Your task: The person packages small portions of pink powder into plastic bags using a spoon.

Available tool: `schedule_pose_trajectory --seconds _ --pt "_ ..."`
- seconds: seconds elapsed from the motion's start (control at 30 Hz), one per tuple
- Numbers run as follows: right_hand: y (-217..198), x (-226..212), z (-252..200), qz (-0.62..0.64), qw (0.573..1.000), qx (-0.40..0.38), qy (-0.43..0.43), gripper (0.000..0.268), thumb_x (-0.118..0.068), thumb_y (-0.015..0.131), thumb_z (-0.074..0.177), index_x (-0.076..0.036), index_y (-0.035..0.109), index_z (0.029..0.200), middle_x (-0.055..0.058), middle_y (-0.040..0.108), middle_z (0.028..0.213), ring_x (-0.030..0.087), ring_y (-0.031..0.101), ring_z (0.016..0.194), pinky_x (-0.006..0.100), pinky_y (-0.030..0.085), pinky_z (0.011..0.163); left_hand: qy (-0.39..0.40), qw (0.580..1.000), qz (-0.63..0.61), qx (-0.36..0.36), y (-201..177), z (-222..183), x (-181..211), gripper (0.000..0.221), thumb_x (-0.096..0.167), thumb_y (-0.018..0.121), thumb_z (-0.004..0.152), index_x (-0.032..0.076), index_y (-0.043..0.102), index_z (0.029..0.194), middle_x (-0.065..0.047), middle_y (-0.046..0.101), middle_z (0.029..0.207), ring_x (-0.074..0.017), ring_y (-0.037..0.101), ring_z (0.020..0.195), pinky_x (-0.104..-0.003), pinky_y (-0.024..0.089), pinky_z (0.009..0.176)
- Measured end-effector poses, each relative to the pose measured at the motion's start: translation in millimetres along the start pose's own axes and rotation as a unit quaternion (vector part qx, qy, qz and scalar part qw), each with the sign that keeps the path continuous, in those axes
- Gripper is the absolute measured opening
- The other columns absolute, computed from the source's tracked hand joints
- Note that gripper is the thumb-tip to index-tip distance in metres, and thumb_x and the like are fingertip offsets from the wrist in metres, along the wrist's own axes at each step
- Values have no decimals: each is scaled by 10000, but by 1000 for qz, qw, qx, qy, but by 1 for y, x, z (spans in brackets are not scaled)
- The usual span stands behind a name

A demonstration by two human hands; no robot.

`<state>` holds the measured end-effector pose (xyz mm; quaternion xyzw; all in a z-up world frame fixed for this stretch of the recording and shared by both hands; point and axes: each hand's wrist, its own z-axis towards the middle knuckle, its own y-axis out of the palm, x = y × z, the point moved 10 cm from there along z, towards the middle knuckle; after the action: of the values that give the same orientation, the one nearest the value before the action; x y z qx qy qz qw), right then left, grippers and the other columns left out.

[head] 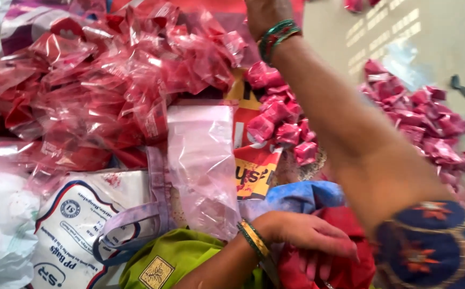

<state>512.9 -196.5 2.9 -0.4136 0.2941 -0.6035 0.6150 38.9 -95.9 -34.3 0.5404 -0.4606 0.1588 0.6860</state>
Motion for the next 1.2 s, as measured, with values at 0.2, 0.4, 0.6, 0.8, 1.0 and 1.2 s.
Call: schedule_pose_trajectory --seconds 0.2,0.4,0.6,0.8,1.0,1.2 --pt "34 -35 -32 49 977 -195 66 258 -55 582 882 -145 714 1085 188 716 875 397 703 837 517 559 721 -34 998 18 -56 14 3 -17 599 492 707 934 8 670 1285 -110 714 920 -163 698 750 -283 583 627" --pt "-127 -35 -110 -60 939 -316 -125 263 -122 626 876 -106 676 1134 137 712 1000 342 714 903 469 586 712 16 993 113 -7 6 -2 4 624 500 773 867 8 704 1244 -72 735 984 -142 693 858 -296 573 731" --pt "-252 96 -359 -127 765 -628 -66 385 -259 560 890 -241 602 1272 53 716 1106 263 732 1008 434 625 813 168 943 243 152 -41 -27 60 406 341 761 913 80 725 1223 -49 742 1037 -125 680 961 -295 555 842" --pt "-356 221 -769 44 720 -680 130 567 -469 740 787 -381 646 1339 -51 776 1087 163 764 949 356 624 833 182 887 112 409 -106 -53 55 131 174 741 968 57 687 946 0 650 746 -84 592 636 -253 485 559" --pt "-340 117 -634 35 802 -583 124 479 -427 649 820 -369 645 1296 15 750 1054 267 750 941 444 585 814 272 833 181 447 -117 -68 57 143 74 716 1009 44 644 1129 -53 678 1009 -102 660 868 -263 539 763" --pt "-378 99 -491 4 888 -325 326 261 -310 638 976 -175 707 1188 128 730 1054 368 715 944 475 571 787 305 816 169 462 -104 -84 84 557 -38 663 957 84 474 1468 -73 660 1316 -121 679 1036 -265 579 910"
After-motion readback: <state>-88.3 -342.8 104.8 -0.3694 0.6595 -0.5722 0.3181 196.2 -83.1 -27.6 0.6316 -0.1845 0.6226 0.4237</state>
